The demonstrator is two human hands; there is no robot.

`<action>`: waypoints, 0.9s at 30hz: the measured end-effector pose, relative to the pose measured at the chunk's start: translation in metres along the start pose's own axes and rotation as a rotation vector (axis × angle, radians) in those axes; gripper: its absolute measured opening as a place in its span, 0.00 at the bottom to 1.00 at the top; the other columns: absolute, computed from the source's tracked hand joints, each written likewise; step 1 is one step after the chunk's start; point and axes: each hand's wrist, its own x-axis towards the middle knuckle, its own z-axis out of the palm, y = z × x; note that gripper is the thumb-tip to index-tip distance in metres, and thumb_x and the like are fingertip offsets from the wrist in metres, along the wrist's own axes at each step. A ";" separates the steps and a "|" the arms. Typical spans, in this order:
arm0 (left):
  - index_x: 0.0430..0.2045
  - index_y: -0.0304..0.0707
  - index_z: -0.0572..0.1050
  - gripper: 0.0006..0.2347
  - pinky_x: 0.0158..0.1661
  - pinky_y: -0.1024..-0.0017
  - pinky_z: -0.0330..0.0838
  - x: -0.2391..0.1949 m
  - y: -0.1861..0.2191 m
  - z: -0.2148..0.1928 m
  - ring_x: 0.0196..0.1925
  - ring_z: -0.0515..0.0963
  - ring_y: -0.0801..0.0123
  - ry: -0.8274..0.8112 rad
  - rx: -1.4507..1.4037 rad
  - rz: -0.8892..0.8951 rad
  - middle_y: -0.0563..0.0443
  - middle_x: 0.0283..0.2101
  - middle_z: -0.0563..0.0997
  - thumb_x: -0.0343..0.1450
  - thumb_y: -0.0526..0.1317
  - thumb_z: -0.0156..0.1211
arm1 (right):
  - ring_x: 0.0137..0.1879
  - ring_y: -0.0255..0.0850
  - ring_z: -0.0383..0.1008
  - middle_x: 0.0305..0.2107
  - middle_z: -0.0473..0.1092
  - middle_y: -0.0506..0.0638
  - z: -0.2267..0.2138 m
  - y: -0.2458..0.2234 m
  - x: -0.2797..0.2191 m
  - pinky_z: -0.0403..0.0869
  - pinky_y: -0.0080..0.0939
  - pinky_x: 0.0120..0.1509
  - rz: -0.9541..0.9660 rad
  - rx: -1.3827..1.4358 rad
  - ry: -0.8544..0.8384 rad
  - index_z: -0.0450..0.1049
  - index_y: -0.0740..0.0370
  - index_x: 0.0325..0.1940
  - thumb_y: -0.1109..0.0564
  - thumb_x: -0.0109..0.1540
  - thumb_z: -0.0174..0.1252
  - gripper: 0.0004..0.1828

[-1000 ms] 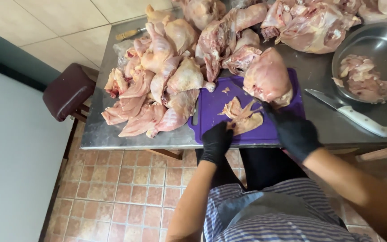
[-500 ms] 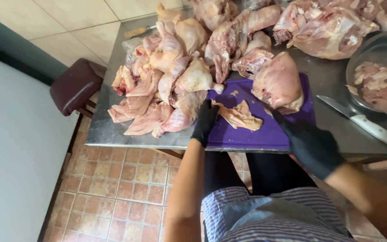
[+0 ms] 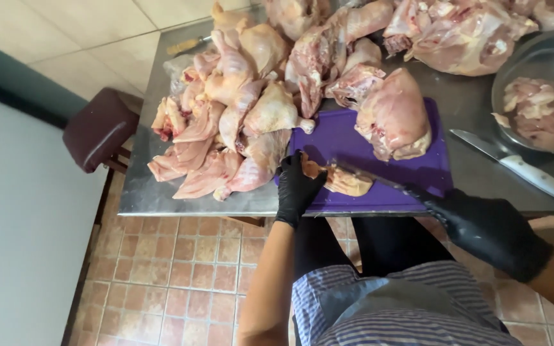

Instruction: The person is deboning and filleting raw chicken pieces on a purple cutting board and placing the meat into a metal bowl.

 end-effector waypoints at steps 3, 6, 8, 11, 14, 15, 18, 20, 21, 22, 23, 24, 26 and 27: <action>0.65 0.32 0.62 0.48 0.55 0.48 0.69 -0.012 -0.029 0.016 0.56 0.70 0.40 -0.022 0.034 0.165 0.32 0.57 0.68 0.54 0.59 0.80 | 0.48 0.48 0.84 0.47 0.80 0.48 0.046 0.032 -0.029 0.79 0.51 0.47 0.091 0.284 0.047 0.75 0.44 0.58 0.52 0.62 0.55 0.19; 0.68 0.35 0.58 0.55 0.58 0.48 0.64 -0.015 -0.026 0.018 0.55 0.71 0.40 -0.080 0.111 0.139 0.35 0.59 0.66 0.48 0.62 0.81 | 0.34 0.32 0.87 0.35 0.83 0.42 0.066 0.044 -0.055 0.84 0.33 0.37 0.269 0.419 -0.260 0.56 0.37 0.78 0.57 0.61 0.59 0.42; 0.66 0.30 0.60 0.55 0.62 0.49 0.61 -0.016 -0.027 0.039 0.59 0.70 0.40 -0.044 0.090 0.183 0.33 0.59 0.69 0.48 0.62 0.80 | 0.30 0.37 0.83 0.35 0.84 0.48 0.046 0.010 -0.050 0.76 0.38 0.35 0.375 0.559 -0.290 0.57 0.35 0.79 0.61 0.61 0.57 0.43; 0.58 0.27 0.66 0.49 0.59 0.53 0.64 -0.012 0.000 0.045 0.55 0.72 0.42 -0.025 0.078 0.215 0.32 0.54 0.73 0.48 0.62 0.77 | 0.36 0.44 0.82 0.43 0.82 0.52 0.097 -0.008 -0.024 0.72 0.45 0.41 0.193 0.691 -0.097 0.63 0.43 0.73 0.63 0.59 0.59 0.38; 0.57 0.28 0.68 0.43 0.56 0.55 0.71 -0.009 0.002 0.053 0.54 0.76 0.40 -0.106 0.061 0.144 0.31 0.51 0.75 0.50 0.54 0.78 | 0.53 0.44 0.81 0.52 0.78 0.54 0.129 -0.040 0.017 0.73 0.46 0.57 -0.113 0.712 0.262 0.69 0.54 0.68 0.60 0.60 0.61 0.31; 0.61 0.27 0.66 0.44 0.60 0.56 0.73 -0.005 -0.004 0.059 0.58 0.77 0.36 -0.166 0.035 0.105 0.27 0.54 0.75 0.51 0.46 0.80 | 0.58 0.42 0.77 0.53 0.76 0.58 0.129 -0.056 0.032 0.72 0.43 0.64 -0.134 0.751 0.407 0.70 0.55 0.70 0.59 0.62 0.61 0.30; 0.25 0.41 0.80 0.12 0.25 0.78 0.74 0.005 0.030 0.039 0.23 0.82 0.65 -0.030 -0.231 0.137 0.53 0.20 0.80 0.51 0.34 0.72 | 0.49 0.46 0.76 0.48 0.76 0.61 0.101 -0.072 0.030 0.69 0.42 0.50 0.005 1.061 0.309 0.70 0.57 0.70 0.60 0.63 0.60 0.29; 0.37 0.40 0.78 0.21 0.39 0.70 0.76 0.002 0.035 0.045 0.37 0.82 0.56 -0.043 -0.187 0.168 0.47 0.31 0.80 0.50 0.36 0.75 | 0.42 0.49 0.75 0.44 0.76 0.64 0.074 -0.057 0.017 0.67 0.41 0.39 0.140 1.278 0.277 0.70 0.58 0.70 0.61 0.63 0.60 0.29; 0.50 0.40 0.76 0.31 0.52 0.61 0.79 -0.003 0.041 0.054 0.51 0.81 0.47 -0.048 -0.139 0.166 0.41 0.43 0.81 0.50 0.38 0.77 | 0.35 0.51 0.73 0.41 0.76 0.66 0.061 -0.048 0.001 0.65 0.40 0.29 0.259 1.505 0.214 0.70 0.58 0.70 0.61 0.64 0.59 0.28; 0.50 0.40 0.76 0.31 0.52 0.61 0.79 -0.002 0.071 0.051 0.51 0.81 0.47 -0.094 -0.159 0.214 0.41 0.43 0.81 0.50 0.38 0.77 | 0.35 0.51 0.73 0.41 0.76 0.66 0.055 -0.034 -0.013 0.65 0.40 0.29 0.309 1.504 0.272 0.70 0.58 0.70 0.61 0.64 0.59 0.28; 0.53 0.38 0.74 0.33 0.54 0.56 0.77 -0.006 0.097 0.047 0.54 0.79 0.42 -0.116 -0.147 0.227 0.37 0.47 0.77 0.51 0.38 0.76 | 0.29 0.54 0.72 0.37 0.77 0.68 0.051 -0.025 -0.033 0.63 0.39 0.19 0.429 1.744 0.217 0.71 0.59 0.70 0.62 0.65 0.58 0.27; 0.56 0.37 0.71 0.34 0.57 0.51 0.75 -0.010 0.122 0.044 0.57 0.76 0.36 -0.137 -0.135 0.241 0.33 0.51 0.74 0.52 0.38 0.76 | 0.22 0.57 0.71 0.33 0.77 0.71 0.048 -0.016 -0.053 0.61 0.38 0.08 0.537 1.989 0.170 0.71 0.60 0.70 0.63 0.65 0.58 0.27; 0.61 0.40 0.68 0.37 0.53 0.55 0.79 -0.005 0.195 0.063 0.58 0.76 0.39 -0.264 -0.272 0.303 0.35 0.54 0.71 0.54 0.36 0.76 | 0.19 0.59 0.72 0.30 0.76 0.73 0.049 0.020 -0.084 0.63 0.42 0.08 0.670 2.035 0.268 0.72 0.57 0.69 0.63 0.64 0.59 0.27; 0.66 0.43 0.65 0.39 0.50 0.58 0.82 -0.003 0.228 0.069 0.59 0.75 0.41 -0.326 -0.391 0.312 0.38 0.58 0.69 0.56 0.34 0.76 | 0.16 0.61 0.73 0.26 0.76 0.75 0.048 0.039 -0.095 0.66 0.47 0.08 0.742 2.065 0.287 0.73 0.53 0.68 0.63 0.63 0.60 0.28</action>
